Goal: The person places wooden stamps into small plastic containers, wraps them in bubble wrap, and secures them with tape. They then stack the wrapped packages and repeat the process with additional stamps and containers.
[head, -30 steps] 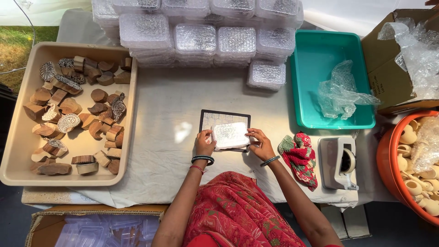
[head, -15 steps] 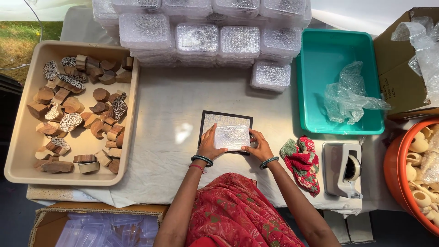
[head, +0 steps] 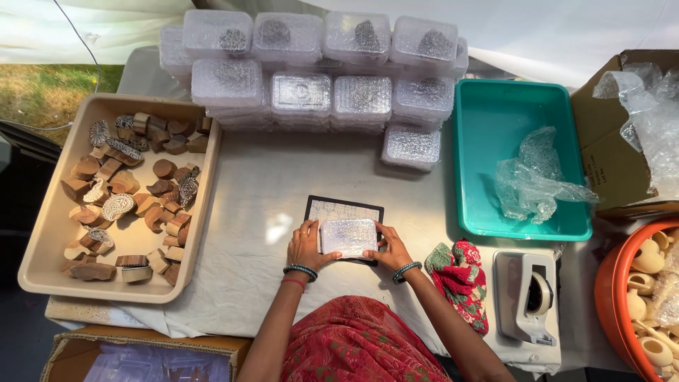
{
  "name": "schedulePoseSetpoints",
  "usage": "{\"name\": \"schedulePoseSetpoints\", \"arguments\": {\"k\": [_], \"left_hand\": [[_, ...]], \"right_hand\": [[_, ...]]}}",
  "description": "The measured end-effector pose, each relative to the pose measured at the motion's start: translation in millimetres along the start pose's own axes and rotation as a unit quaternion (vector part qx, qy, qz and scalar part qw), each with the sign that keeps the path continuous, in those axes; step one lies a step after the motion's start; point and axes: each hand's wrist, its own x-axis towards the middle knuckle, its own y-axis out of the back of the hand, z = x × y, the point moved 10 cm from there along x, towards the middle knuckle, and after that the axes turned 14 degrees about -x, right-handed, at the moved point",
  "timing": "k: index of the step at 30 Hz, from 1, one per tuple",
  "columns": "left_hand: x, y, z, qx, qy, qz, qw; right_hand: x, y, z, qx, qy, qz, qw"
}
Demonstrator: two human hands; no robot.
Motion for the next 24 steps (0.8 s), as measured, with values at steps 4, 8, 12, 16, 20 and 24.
{"name": "schedulePoseSetpoints", "arguments": {"k": [4,8,12,16,20,24], "left_hand": [[-13.4,-48.0,-54.1,-0.130,-0.030,0.207,0.969],[11.1,-131.6,-127.8,-0.527,0.147,0.118,0.829],[0.8,-111.8,-111.2,-0.616,0.199,0.093,0.756],[5.1,-98.0,-103.8,-0.690,0.180,0.071,0.697],[6.3,-85.0,-81.8,-0.744,0.149,0.062,0.649],[9.4,-75.6,-84.7,-0.763,0.186,0.108,0.610]], "right_hand": [[6.4,-7.6,10.0,0.005,-0.011,0.009,1.000],[10.3,-23.8,33.8,0.015,-0.030,0.021,0.999],[-11.4,-9.5,2.6,0.137,-0.052,0.035,0.989],[-26.0,-19.2,-19.3,0.284,-0.060,0.044,0.956],[-41.9,-31.3,-27.7,0.304,-0.073,0.071,0.947],[-39.4,-39.0,-45.8,0.283,-0.072,0.065,0.954]]}}
